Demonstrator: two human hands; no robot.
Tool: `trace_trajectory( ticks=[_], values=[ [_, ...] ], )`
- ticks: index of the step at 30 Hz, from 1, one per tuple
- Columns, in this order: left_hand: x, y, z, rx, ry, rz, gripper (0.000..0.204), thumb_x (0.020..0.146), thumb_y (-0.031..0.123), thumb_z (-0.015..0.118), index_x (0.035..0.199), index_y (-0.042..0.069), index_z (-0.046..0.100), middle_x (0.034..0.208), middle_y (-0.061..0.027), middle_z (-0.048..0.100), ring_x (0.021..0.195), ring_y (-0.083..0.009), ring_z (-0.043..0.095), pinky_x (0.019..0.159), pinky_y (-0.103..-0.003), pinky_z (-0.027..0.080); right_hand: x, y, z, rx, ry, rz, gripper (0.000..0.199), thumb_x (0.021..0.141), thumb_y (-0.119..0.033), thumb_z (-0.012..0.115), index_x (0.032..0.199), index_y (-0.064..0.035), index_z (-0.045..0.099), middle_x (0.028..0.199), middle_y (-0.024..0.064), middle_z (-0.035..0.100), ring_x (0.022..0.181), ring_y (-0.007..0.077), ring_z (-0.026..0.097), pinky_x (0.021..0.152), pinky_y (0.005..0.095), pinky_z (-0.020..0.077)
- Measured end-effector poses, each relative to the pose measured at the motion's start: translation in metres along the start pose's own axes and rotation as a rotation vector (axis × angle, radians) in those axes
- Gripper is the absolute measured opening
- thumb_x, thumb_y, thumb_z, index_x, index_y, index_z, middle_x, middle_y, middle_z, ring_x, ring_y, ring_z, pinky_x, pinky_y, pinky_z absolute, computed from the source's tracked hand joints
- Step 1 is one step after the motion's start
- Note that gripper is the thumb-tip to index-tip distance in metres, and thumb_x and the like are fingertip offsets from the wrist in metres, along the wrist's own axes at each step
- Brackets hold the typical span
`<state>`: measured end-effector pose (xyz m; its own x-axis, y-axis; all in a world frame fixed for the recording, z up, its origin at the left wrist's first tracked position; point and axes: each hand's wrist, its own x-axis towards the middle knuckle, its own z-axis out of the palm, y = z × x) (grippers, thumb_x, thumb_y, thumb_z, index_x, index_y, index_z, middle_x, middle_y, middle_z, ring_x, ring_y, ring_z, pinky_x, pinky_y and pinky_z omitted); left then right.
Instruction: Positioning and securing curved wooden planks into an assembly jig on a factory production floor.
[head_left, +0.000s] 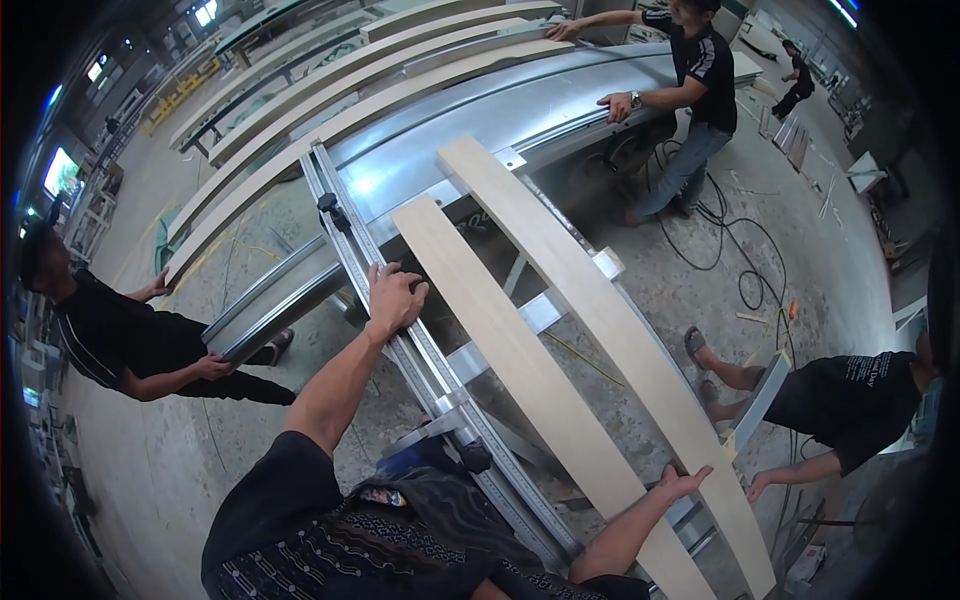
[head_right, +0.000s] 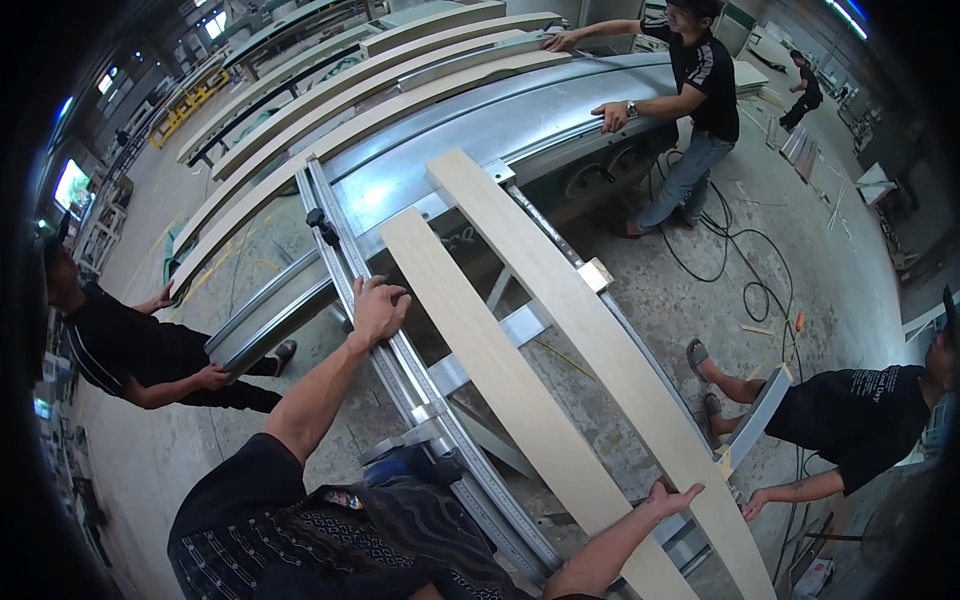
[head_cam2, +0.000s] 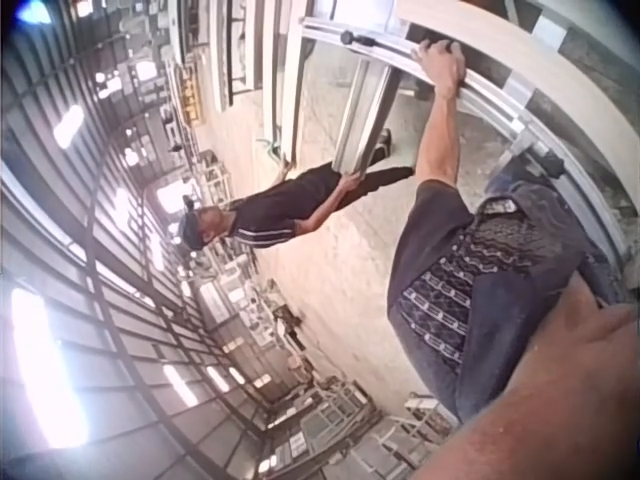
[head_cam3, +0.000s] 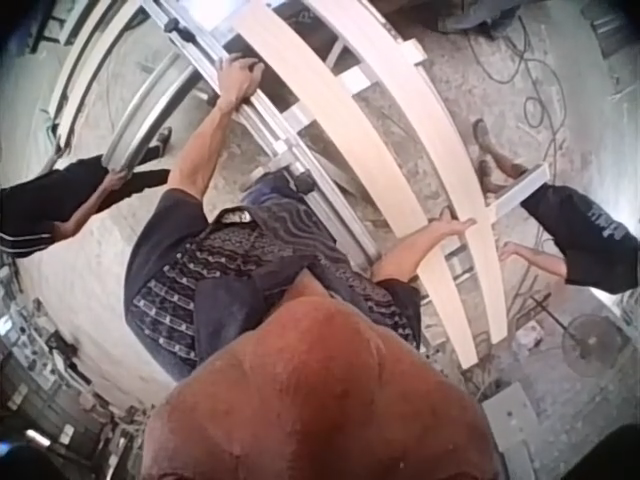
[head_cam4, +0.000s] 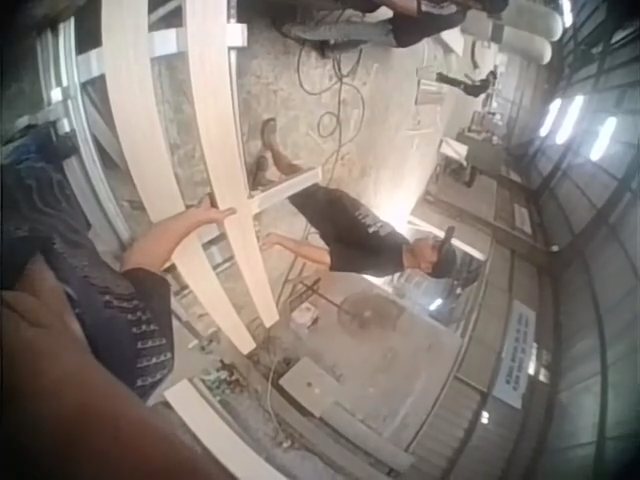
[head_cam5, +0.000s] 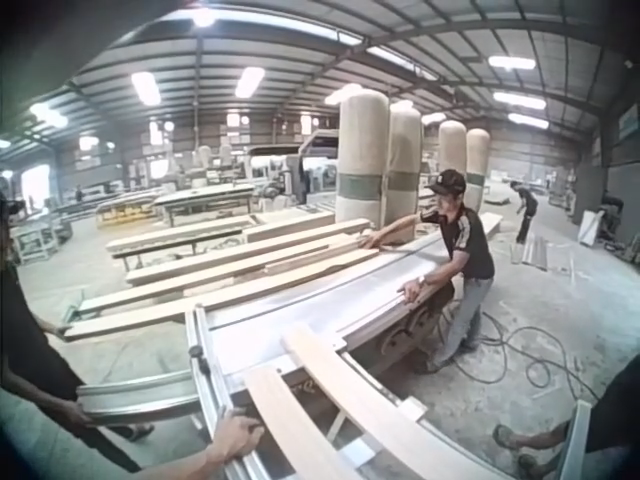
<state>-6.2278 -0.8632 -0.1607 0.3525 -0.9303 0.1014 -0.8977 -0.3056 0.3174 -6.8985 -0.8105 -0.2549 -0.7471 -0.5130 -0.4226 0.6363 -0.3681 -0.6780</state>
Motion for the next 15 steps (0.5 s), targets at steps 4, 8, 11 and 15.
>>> trace_trajectory(
  ticks=[4,8,11,15],
  values=[
    [-0.0005,0.0008,-0.0015,-0.003,-0.001,0.007,0.036,0.09,0.036,0.06,0.105,0.009,0.079,0.113,-0.0149,0.073,0.13,-0.0323,0.052,0.12,-0.053,0.018,0.0043,-0.0004,-0.0034,0.007,-0.007,0.025,0.06,0.092,-0.043,0.07,0.138,-0.0084,0.055,0.126,0.0112,0.066,0.111,0.0315,0.064,0.09,0.0434,0.0531],
    [-0.0011,0.0003,-0.0034,-0.006,0.002,-0.002,0.036,0.09,0.036,0.06,0.105,0.009,0.079,0.113,-0.015,0.073,0.13,-0.0324,0.052,0.12,-0.053,0.018,0.0046,0.0024,-0.0032,0.004,-0.002,0.036,0.061,0.091,-0.042,0.071,0.139,-0.0084,0.054,0.129,0.0117,0.065,0.114,0.0301,0.064,0.093,0.0428,0.0535],
    [-0.0008,-0.0015,-0.002,-0.005,0.009,0.011,0.036,0.09,0.036,0.061,0.105,0.009,0.079,0.113,-0.0151,0.073,0.13,-0.0324,0.052,0.12,-0.053,0.018,0.0065,0.0035,-0.0046,0.008,0.0,0.036,0.06,0.092,-0.043,0.071,0.137,-0.0069,0.055,0.126,0.0119,0.066,0.112,0.031,0.064,0.09,0.0431,0.0538],
    [-0.0021,0.0003,-0.0044,-0.015,-0.005,0.001,0.037,0.09,0.037,0.061,0.106,0.009,0.079,0.113,-0.0153,0.073,0.13,-0.0322,0.052,0.12,-0.053,0.018,0.0095,0.0049,-0.0075,0.004,0.01,0.041,0.06,0.092,-0.045,0.07,0.135,-0.0058,0.057,0.123,0.0124,0.066,0.108,0.0322,0.064,0.085,0.0432,0.0541]
  ],
)
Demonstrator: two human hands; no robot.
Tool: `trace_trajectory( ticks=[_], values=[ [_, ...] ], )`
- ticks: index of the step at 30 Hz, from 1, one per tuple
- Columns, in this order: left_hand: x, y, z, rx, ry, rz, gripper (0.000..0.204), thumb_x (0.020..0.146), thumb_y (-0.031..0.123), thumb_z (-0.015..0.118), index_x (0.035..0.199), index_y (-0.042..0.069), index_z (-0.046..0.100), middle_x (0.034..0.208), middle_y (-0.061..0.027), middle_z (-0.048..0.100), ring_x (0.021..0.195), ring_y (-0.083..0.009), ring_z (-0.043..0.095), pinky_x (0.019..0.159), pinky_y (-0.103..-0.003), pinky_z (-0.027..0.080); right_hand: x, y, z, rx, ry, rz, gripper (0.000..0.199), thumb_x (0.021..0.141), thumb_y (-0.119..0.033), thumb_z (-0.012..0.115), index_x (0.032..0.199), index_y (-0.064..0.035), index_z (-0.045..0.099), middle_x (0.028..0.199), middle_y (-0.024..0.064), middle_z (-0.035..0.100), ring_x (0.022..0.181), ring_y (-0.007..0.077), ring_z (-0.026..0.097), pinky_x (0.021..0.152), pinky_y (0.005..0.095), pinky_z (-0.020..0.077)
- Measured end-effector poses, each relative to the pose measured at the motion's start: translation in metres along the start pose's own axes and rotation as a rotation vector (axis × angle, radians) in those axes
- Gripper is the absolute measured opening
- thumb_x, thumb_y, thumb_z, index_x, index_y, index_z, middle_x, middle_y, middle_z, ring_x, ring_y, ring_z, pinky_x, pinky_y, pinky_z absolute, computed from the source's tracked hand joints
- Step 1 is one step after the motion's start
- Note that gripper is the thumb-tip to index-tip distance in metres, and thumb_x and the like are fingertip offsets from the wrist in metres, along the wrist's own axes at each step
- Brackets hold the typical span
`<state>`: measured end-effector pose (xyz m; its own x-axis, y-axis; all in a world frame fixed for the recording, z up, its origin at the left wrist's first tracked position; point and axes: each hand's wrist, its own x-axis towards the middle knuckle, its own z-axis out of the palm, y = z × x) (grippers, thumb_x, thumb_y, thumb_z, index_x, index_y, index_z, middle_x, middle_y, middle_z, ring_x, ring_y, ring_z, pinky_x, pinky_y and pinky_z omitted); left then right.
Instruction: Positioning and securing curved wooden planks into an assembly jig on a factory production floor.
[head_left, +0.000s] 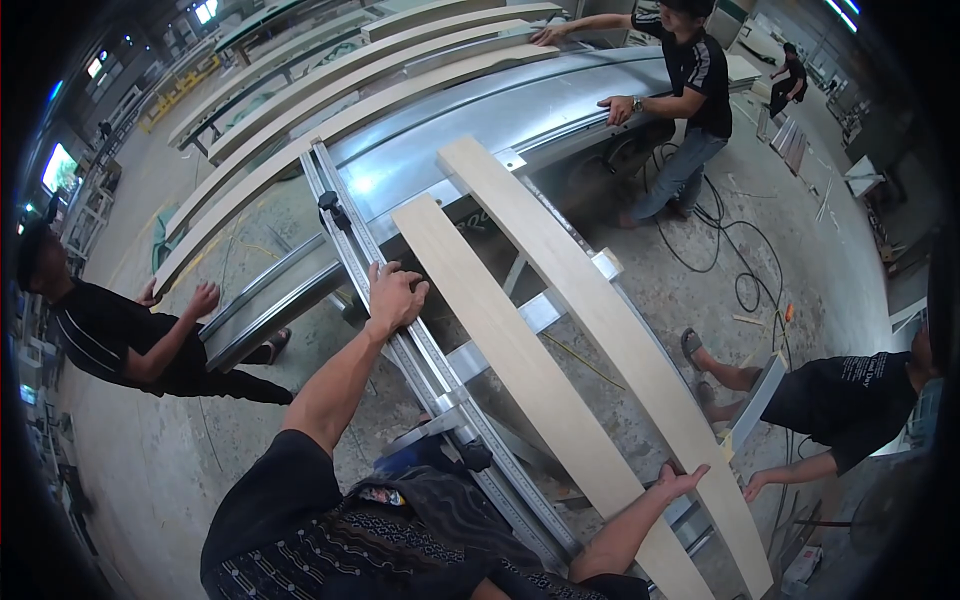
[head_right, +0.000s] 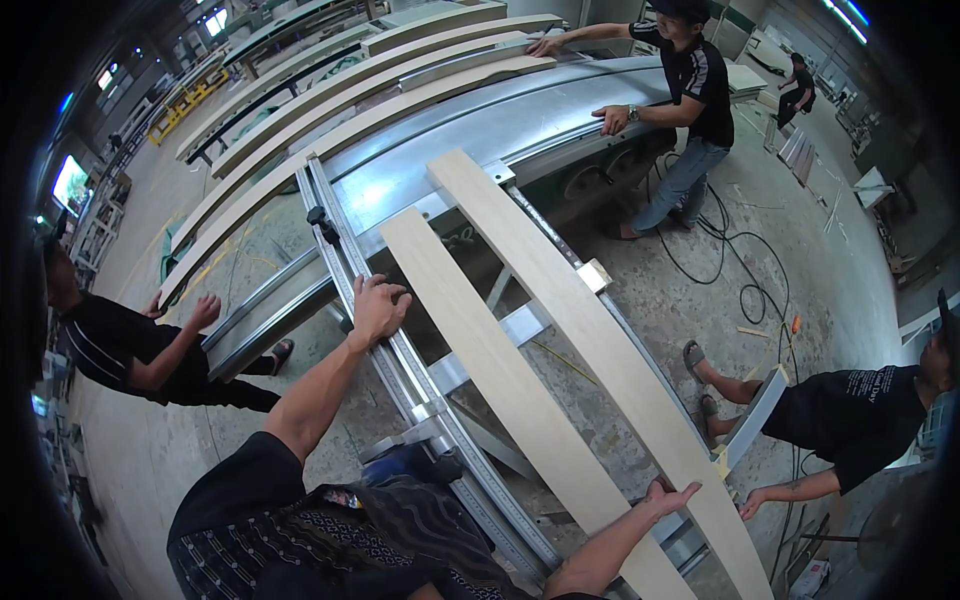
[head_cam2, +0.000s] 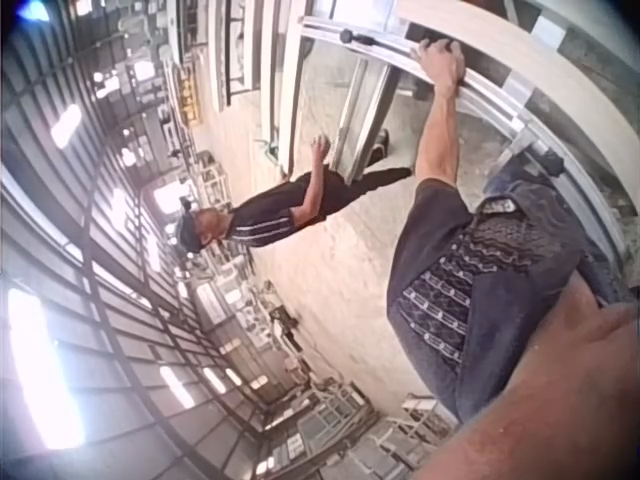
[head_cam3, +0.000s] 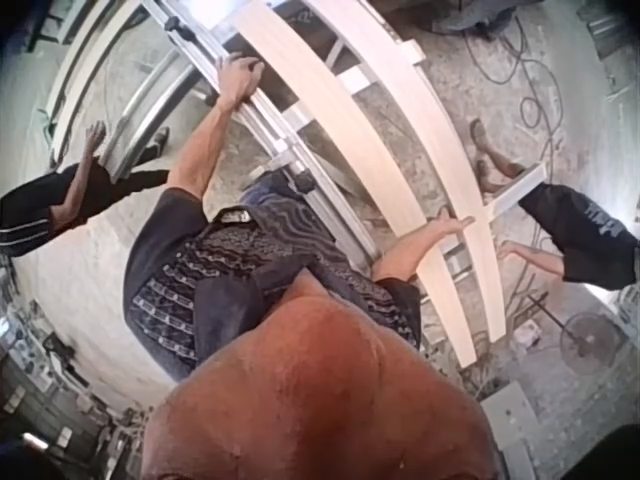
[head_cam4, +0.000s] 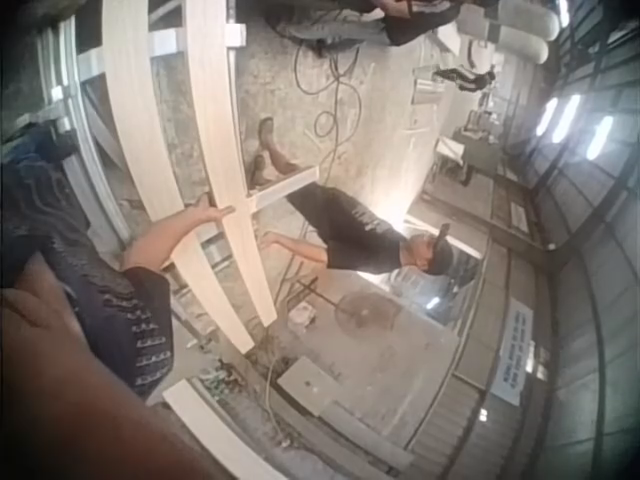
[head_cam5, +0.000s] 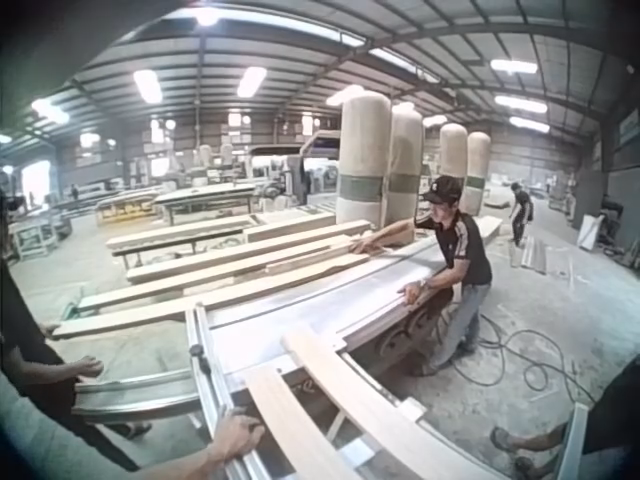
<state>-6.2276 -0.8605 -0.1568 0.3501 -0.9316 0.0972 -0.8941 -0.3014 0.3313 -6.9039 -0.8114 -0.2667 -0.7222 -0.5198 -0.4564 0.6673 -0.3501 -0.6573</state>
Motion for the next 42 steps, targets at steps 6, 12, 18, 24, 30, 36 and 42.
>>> trace_trajectory(
  ticks=[6,12,18,24,30,36,42],
  values=[
    [0.0,-0.001,0.001,0.004,-0.015,-0.005,0.037,0.091,0.037,0.06,0.107,0.008,0.078,0.113,-0.0147,0.073,0.131,-0.0319,0.052,0.121,-0.053,0.018,0.001,-0.001,-0.002,-0.005,-0.01,0.021,0.06,0.094,-0.044,0.067,0.141,-0.0091,0.053,0.132,0.0125,0.063,0.117,0.0312,0.063,0.094,0.0435,0.0533],
    [-0.003,-0.005,-0.004,0.013,-0.013,-0.015,0.037,0.091,0.037,0.06,0.107,0.008,0.078,0.114,-0.0149,0.073,0.131,-0.0318,0.051,0.121,-0.053,0.018,-0.005,0.006,0.006,-0.009,-0.003,0.021,0.06,0.094,-0.045,0.067,0.141,-0.0093,0.053,0.132,0.0124,0.063,0.118,0.0319,0.063,0.094,0.0439,0.0534],
    [-0.001,-0.001,0.002,-0.01,0.043,0.008,0.035,0.089,0.035,0.061,0.102,0.009,0.079,0.109,-0.0153,0.074,0.128,-0.0343,0.053,0.12,-0.054,0.019,0.001,0.002,0.0,0.048,-0.022,0.026,0.059,0.089,-0.041,0.074,0.135,-0.0081,0.057,0.123,0.0105,0.067,0.109,0.0308,0.065,0.09,0.0439,0.0537],
    [-0.004,-0.003,-0.004,-0.006,0.009,-0.007,0.036,0.089,0.036,0.06,0.103,0.009,0.079,0.111,-0.015,0.073,0.13,-0.033,0.052,0.12,-0.054,0.018,-0.013,0.008,0.015,0.066,0.004,-0.01,0.062,0.093,-0.046,0.066,0.141,-0.0085,0.053,0.135,0.0098,0.062,0.12,0.0317,0.06,0.101,0.0466,0.0481],
    [0.005,0.002,0.003,-0.084,0.002,0.068,0.037,0.089,0.033,0.059,0.106,0.007,0.078,0.11,-0.0164,0.074,0.126,-0.0337,0.056,0.12,-0.058,0.015,-0.003,-0.009,0.017,0.083,0.055,-0.192,0.068,0.095,-0.056,0.055,0.144,-0.0093,0.051,0.139,0.0086,0.06,0.123,0.0294,0.06,0.101,0.0427,0.0477],
    [0.05,0.019,0.007,-0.633,0.147,-0.157,0.045,0.093,0.04,0.062,0.109,0.0,0.074,0.104,-0.0177,0.074,0.096,-0.0349,0.069,0.092,-0.037,0.054,-0.062,-0.025,0.056,0.033,-0.004,-0.263,0.071,0.097,-0.057,0.051,0.147,-0.0078,0.046,0.143,0.011,0.057,0.127,0.0301,0.058,0.103,0.0418,0.0472],
    [0.126,0.074,-0.019,-1.344,-0.157,-0.389,0.055,0.1,0.047,0.057,0.122,-0.003,0.063,0.099,-0.0094,0.069,0.086,-0.0254,0.068,0.074,-0.036,0.053,-0.16,-0.059,0.117,0.106,-0.059,-0.327,0.071,0.098,-0.056,0.05,0.148,-0.0068,0.044,0.145,0.0139,0.053,0.128,0.0335,0.056,0.106,0.0448,0.046]
  ],
)
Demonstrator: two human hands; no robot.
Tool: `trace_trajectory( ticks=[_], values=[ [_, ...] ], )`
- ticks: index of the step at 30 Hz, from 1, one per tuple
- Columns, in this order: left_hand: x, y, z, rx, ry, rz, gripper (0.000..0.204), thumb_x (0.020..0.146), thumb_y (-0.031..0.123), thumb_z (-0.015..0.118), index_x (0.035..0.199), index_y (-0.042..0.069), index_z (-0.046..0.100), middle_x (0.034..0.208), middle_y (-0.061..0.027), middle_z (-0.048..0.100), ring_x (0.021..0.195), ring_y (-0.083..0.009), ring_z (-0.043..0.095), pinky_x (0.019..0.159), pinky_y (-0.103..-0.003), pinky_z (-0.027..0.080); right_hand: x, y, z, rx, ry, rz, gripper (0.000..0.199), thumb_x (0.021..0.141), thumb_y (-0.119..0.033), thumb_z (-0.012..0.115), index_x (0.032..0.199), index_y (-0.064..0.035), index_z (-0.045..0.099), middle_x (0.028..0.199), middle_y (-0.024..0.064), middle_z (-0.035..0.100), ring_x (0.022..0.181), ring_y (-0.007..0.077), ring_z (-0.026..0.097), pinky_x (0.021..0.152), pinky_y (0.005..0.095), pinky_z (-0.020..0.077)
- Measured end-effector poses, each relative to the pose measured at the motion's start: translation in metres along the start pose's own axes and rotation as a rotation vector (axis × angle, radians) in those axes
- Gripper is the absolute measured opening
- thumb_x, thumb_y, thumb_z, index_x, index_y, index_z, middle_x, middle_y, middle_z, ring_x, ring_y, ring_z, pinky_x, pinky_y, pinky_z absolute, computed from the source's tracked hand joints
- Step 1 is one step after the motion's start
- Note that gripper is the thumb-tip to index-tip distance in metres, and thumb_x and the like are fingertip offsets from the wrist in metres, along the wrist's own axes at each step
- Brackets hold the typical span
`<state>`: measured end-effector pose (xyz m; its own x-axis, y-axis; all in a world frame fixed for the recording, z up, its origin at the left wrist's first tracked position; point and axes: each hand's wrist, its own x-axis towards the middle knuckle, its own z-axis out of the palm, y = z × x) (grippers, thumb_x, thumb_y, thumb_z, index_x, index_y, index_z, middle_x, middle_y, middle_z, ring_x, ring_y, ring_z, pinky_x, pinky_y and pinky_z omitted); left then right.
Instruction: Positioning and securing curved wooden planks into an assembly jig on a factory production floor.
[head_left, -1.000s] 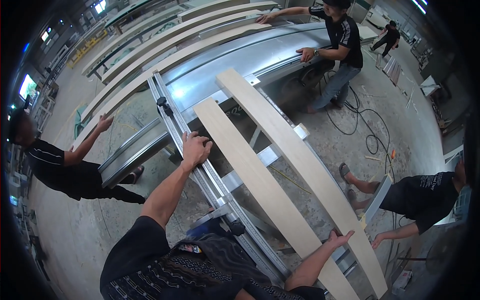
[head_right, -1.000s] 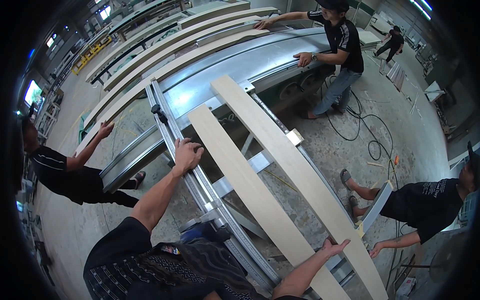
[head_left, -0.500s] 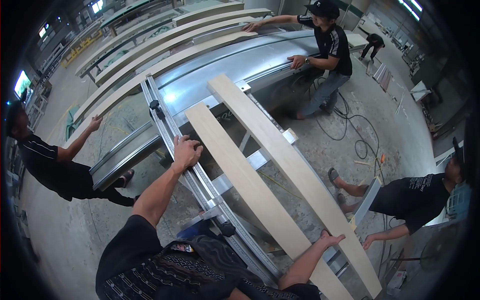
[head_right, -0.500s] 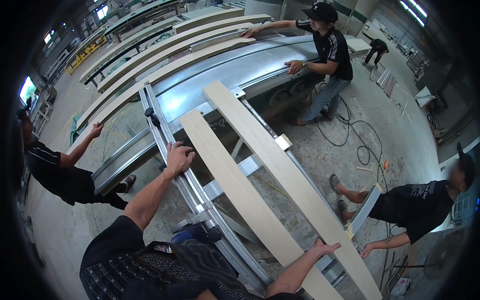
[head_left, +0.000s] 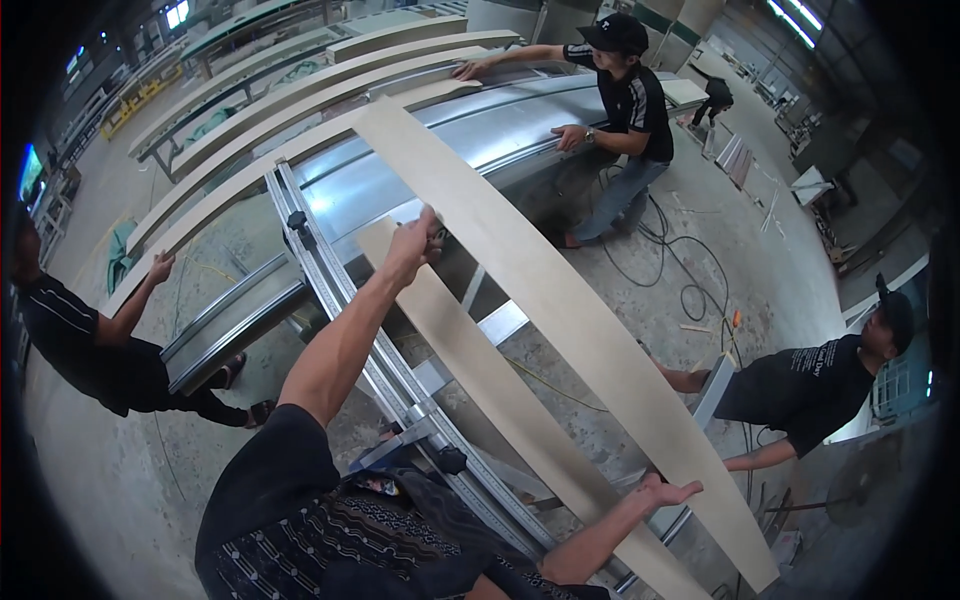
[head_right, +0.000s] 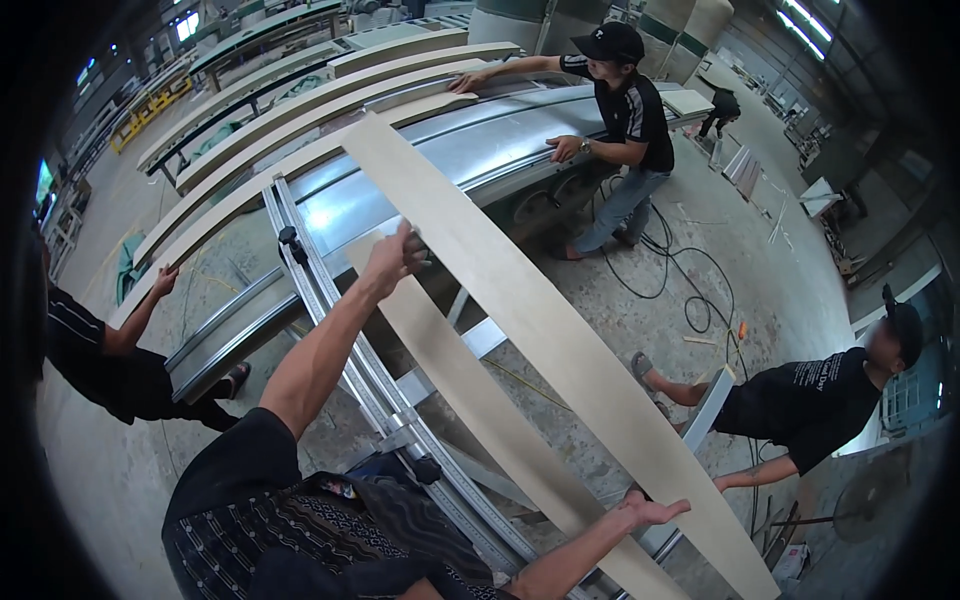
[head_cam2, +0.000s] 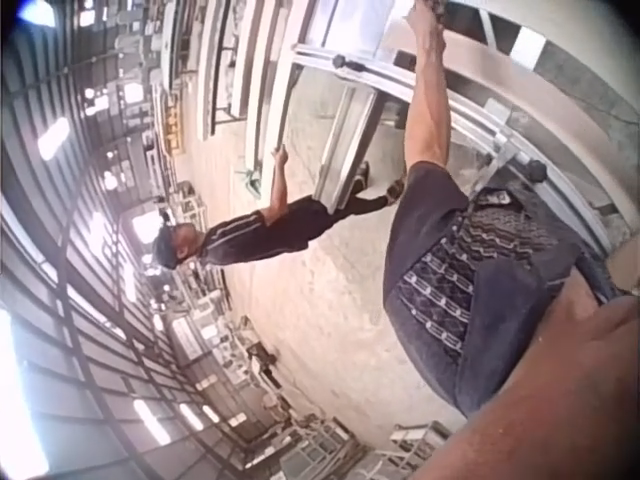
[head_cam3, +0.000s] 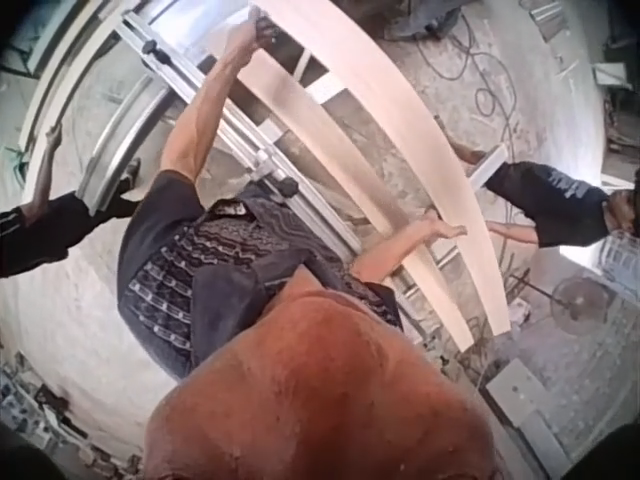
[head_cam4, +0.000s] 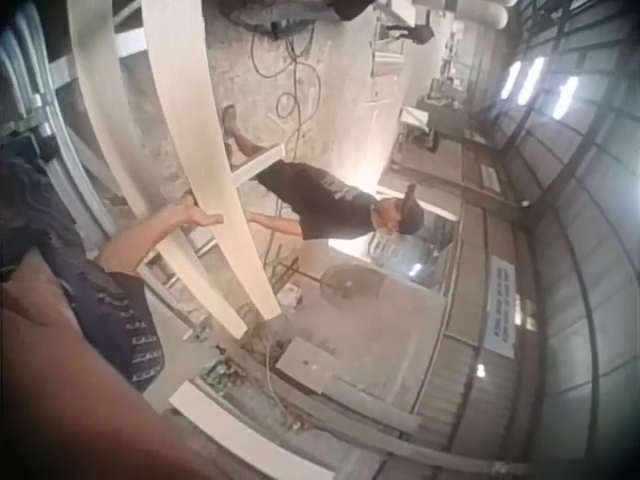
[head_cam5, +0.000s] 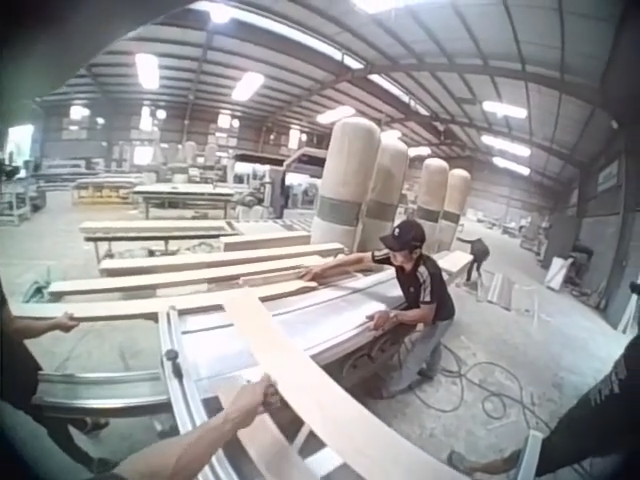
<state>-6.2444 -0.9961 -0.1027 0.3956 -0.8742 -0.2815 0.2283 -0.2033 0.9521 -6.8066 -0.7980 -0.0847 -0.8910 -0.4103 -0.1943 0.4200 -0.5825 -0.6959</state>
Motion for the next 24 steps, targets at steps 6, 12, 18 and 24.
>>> trace_trajectory(
  ticks=[6,12,18,24],
  values=[
    [-0.003,0.088,-0.03,-0.59,0.007,0.215,0.063,0.1,0.038,0.063,0.13,-0.015,0.049,0.125,-0.0235,0.062,0.107,-0.0326,0.068,0.091,-0.045,0.058,-0.043,-0.03,0.013,0.094,-0.141,0.144,0.071,0.098,-0.057,0.048,0.148,-0.007,0.044,0.144,0.0146,0.054,0.129,0.0347,0.055,0.107,0.0499,0.0454],
    [0.018,0.123,-0.203,-0.607,0.132,0.323,0.047,0.099,0.036,0.065,0.126,-0.002,0.058,0.112,-0.0126,0.07,0.096,-0.0242,0.072,0.082,-0.036,0.062,-0.113,-0.011,0.052,0.066,-0.184,0.209,0.068,0.098,-0.057,0.051,0.146,-0.0086,0.046,0.141,0.0124,0.056,0.129,0.0332,0.055,0.108,0.0525,0.0454],
    [0.011,0.133,-0.317,-0.58,0.328,0.37,0.048,0.104,0.035,0.055,0.136,-0.001,0.053,0.125,-0.0119,0.067,0.107,-0.0252,0.069,0.09,-0.038,0.06,-0.145,0.03,0.053,0.159,-0.377,0.377,0.065,0.096,-0.053,0.058,0.145,-0.0108,0.048,0.14,0.0092,0.058,0.13,0.0311,0.054,0.109,0.0522,0.0444],
    [0.011,0.107,-0.461,-0.568,0.32,0.254,0.06,0.108,0.043,0.034,0.148,-0.002,0.04,0.147,-0.0175,0.051,0.133,-0.0341,0.052,0.116,-0.046,0.038,-0.211,0.059,0.082,0.161,-0.419,0.626,0.062,0.096,-0.05,0.061,0.143,-0.012,0.05,0.139,0.0085,0.058,0.128,0.0305,0.055,0.108,0.0501,0.044]
  ],
)
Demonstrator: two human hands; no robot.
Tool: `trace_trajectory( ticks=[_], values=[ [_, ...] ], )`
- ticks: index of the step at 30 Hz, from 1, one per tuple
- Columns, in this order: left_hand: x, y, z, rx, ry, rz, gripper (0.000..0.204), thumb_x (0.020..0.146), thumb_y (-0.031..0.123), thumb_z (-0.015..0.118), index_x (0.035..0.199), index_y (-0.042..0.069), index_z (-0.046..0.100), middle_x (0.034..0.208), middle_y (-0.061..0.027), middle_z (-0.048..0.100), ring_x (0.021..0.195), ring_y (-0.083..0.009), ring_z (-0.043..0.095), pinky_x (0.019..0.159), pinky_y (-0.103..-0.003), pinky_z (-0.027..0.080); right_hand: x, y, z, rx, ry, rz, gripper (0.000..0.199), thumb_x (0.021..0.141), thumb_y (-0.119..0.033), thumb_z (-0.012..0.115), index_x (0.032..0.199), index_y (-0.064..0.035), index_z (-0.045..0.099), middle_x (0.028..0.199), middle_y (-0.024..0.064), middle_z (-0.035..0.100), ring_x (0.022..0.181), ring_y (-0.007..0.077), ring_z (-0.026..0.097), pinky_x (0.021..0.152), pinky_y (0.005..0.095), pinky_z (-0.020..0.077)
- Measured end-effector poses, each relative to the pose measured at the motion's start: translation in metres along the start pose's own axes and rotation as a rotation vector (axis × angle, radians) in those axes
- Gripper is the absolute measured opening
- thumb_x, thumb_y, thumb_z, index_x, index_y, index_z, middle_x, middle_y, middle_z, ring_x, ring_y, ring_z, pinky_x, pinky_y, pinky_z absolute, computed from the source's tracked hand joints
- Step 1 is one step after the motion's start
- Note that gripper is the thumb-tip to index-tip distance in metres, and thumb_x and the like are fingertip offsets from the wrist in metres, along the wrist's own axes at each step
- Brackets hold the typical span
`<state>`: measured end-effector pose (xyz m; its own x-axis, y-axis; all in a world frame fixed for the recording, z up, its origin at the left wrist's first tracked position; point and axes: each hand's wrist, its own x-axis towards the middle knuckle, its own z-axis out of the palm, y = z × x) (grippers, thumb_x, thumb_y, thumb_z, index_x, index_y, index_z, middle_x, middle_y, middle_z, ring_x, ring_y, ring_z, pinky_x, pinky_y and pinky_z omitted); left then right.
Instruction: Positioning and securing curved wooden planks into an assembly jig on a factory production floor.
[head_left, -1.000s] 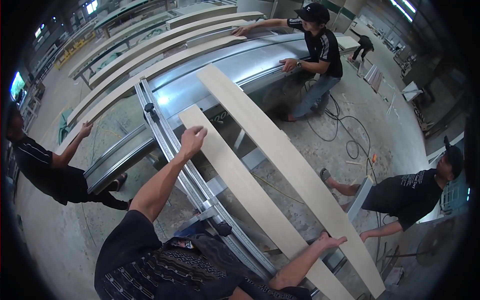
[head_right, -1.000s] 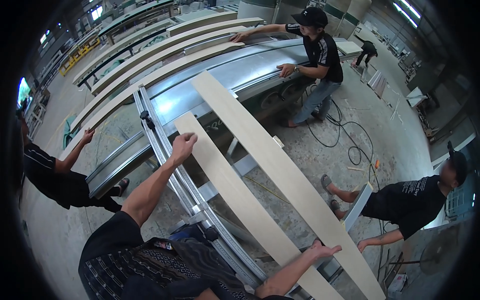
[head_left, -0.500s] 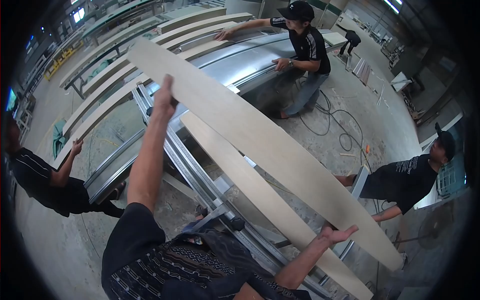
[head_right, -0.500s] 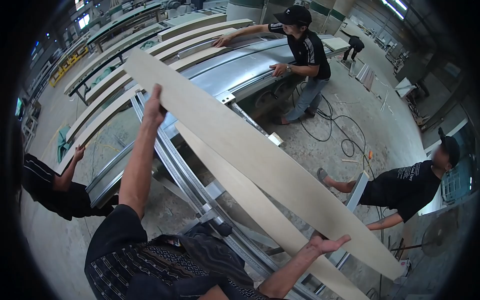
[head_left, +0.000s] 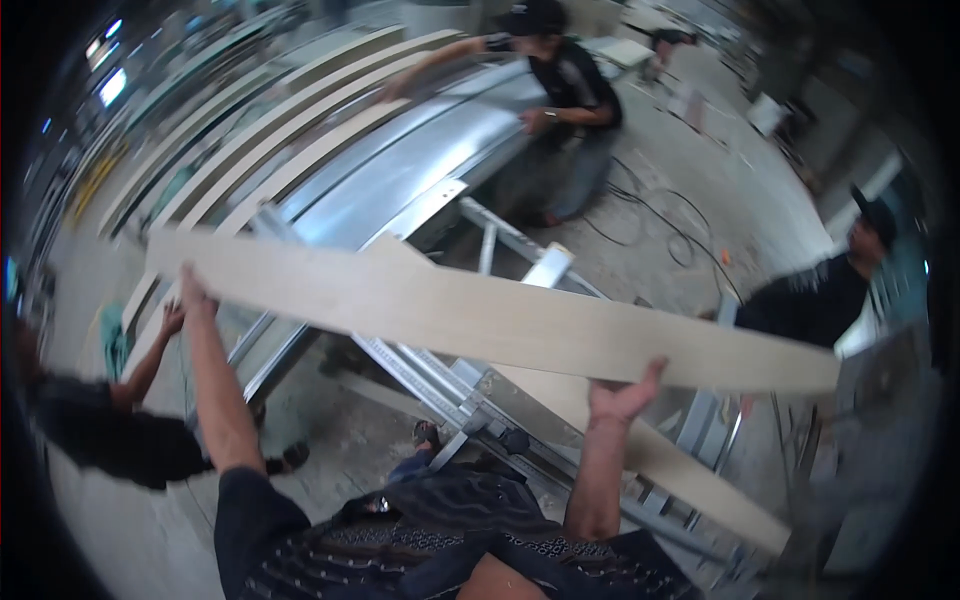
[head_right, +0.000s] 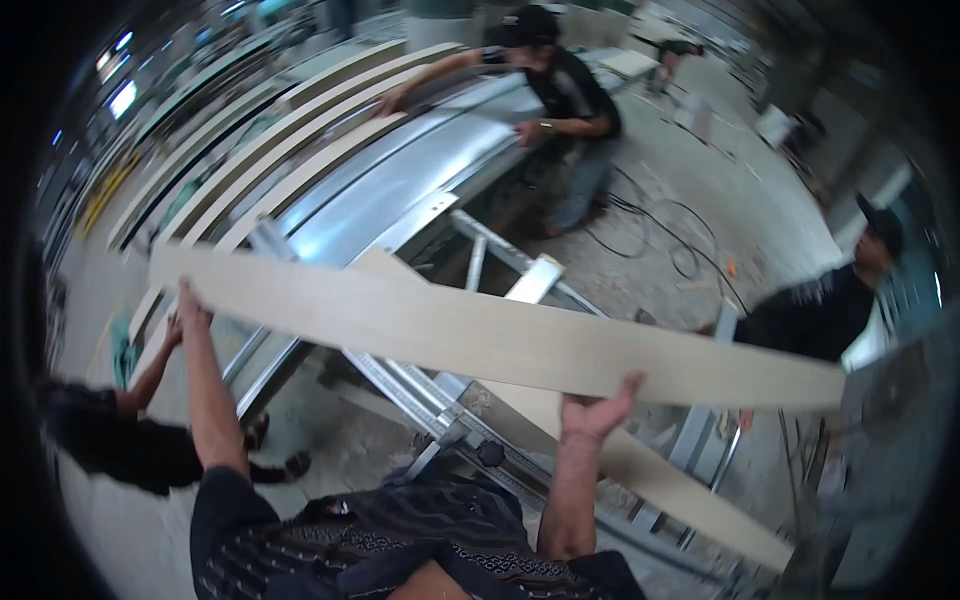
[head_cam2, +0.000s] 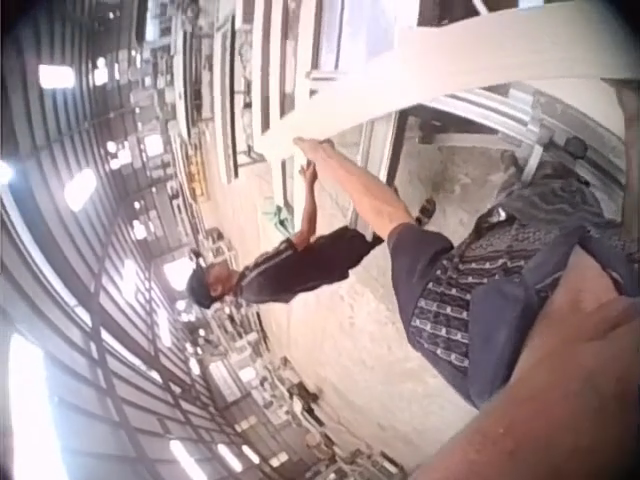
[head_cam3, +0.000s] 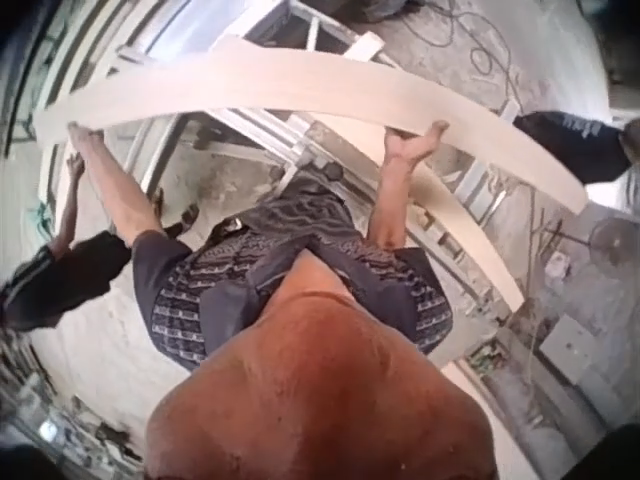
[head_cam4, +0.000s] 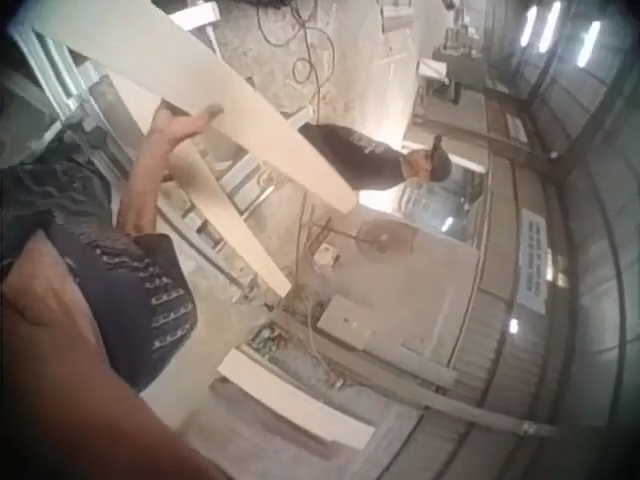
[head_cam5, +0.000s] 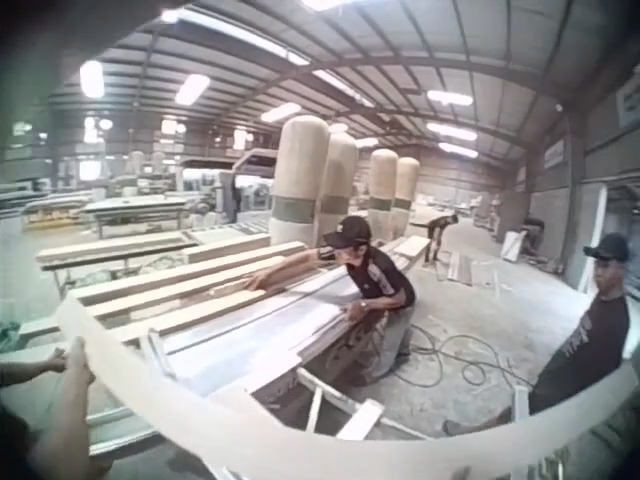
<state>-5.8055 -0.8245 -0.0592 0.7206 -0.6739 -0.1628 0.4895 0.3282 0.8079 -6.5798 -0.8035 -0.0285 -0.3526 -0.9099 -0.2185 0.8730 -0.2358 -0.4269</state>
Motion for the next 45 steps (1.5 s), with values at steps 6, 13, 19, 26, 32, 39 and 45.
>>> trace_trajectory(
  ticks=[6,13,19,26,32,39,45],
  values=[
    [0.002,0.021,-0.097,0.242,0.039,0.103,0.048,0.107,0.028,0.035,0.146,0.0,0.04,0.141,-0.0207,0.055,0.124,-0.0352,0.059,0.104,-0.044,0.053,-0.008,0.045,0.035,0.043,-0.101,0.079,0.056,0.1,-0.05,0.055,0.142,-0.0126,0.05,0.136,0.0079,0.06,0.128,0.0299,0.055,0.109,0.0492,0.043],
    [-0.03,0.001,-0.136,0.315,0.193,0.151,0.042,0.105,0.018,0.036,0.142,-0.001,0.04,0.141,-0.0219,0.052,0.121,-0.037,0.06,0.1,-0.049,0.055,0.015,0.059,0.049,-0.071,-0.113,0.082,0.054,0.102,-0.049,0.05,0.141,-0.0113,0.049,0.136,0.0096,0.059,0.128,0.031,0.056,0.109,0.0505,0.0434],
    [-0.073,0.058,-0.226,0.16,-0.023,0.21,0.054,0.106,0.026,0.028,0.152,-0.001,0.034,0.15,-0.0176,0.047,0.138,-0.0324,0.046,0.115,-0.046,0.041,0.048,0.082,0.059,-0.112,-0.186,0.176,0.061,0.103,-0.049,0.047,0.144,-0.0046,0.044,0.139,0.0181,0.056,0.131,0.0365,0.053,0.11,0.0545,0.0423],
    [-0.233,0.097,-0.059,1.132,-0.403,0.809,0.061,0.098,0.035,0.048,0.14,-0.009,0.052,0.137,-0.0225,0.059,0.134,-0.0328,0.052,0.114,-0.041,0.039,0.093,0.093,0.05,-0.188,-0.203,0.209,0.06,0.104,-0.049,0.045,0.144,-0.004,0.044,0.139,0.019,0.056,0.131,0.0378,0.053,0.111,0.0547,0.0415],
    [-0.253,0.116,-0.084,1.167,-0.238,0.642,0.061,0.099,0.038,0.047,0.139,-0.008,0.053,0.135,-0.0217,0.06,0.132,-0.031,0.053,0.112,-0.04,0.041,0.102,0.127,0.056,-0.194,-0.219,0.298,0.056,0.103,-0.044,0.05,0.141,-0.0024,0.046,0.137,0.0191,0.057,0.128,0.037,0.055,0.11,0.0525,0.0428],
    [-0.249,0.129,-0.111,1.176,-0.124,0.386,0.061,0.101,0.041,0.044,0.137,-0.008,0.054,0.132,-0.0207,0.061,0.128,-0.0285,0.056,0.109,-0.039,0.043,0.095,0.156,0.068,-0.167,-0.209,0.415,0.054,0.1,-0.038,0.058,0.139,-0.0021,0.049,0.133,0.0185,0.059,0.126,0.0359,0.056,0.11,0.051,0.044],
    [-0.285,0.148,-0.173,1.151,0.086,0.184,0.062,0.103,0.044,0.042,0.136,-0.007,0.054,0.13,-0.0198,0.063,0.125,-0.0263,0.058,0.106,-0.038,0.045,0.105,0.171,0.079,-0.216,-0.243,0.496,0.052,0.099,-0.035,0.059,0.138,-0.002,0.049,0.132,0.0183,0.059,0.126,0.0363,0.056,0.109,0.0511,0.045]
  ],
)
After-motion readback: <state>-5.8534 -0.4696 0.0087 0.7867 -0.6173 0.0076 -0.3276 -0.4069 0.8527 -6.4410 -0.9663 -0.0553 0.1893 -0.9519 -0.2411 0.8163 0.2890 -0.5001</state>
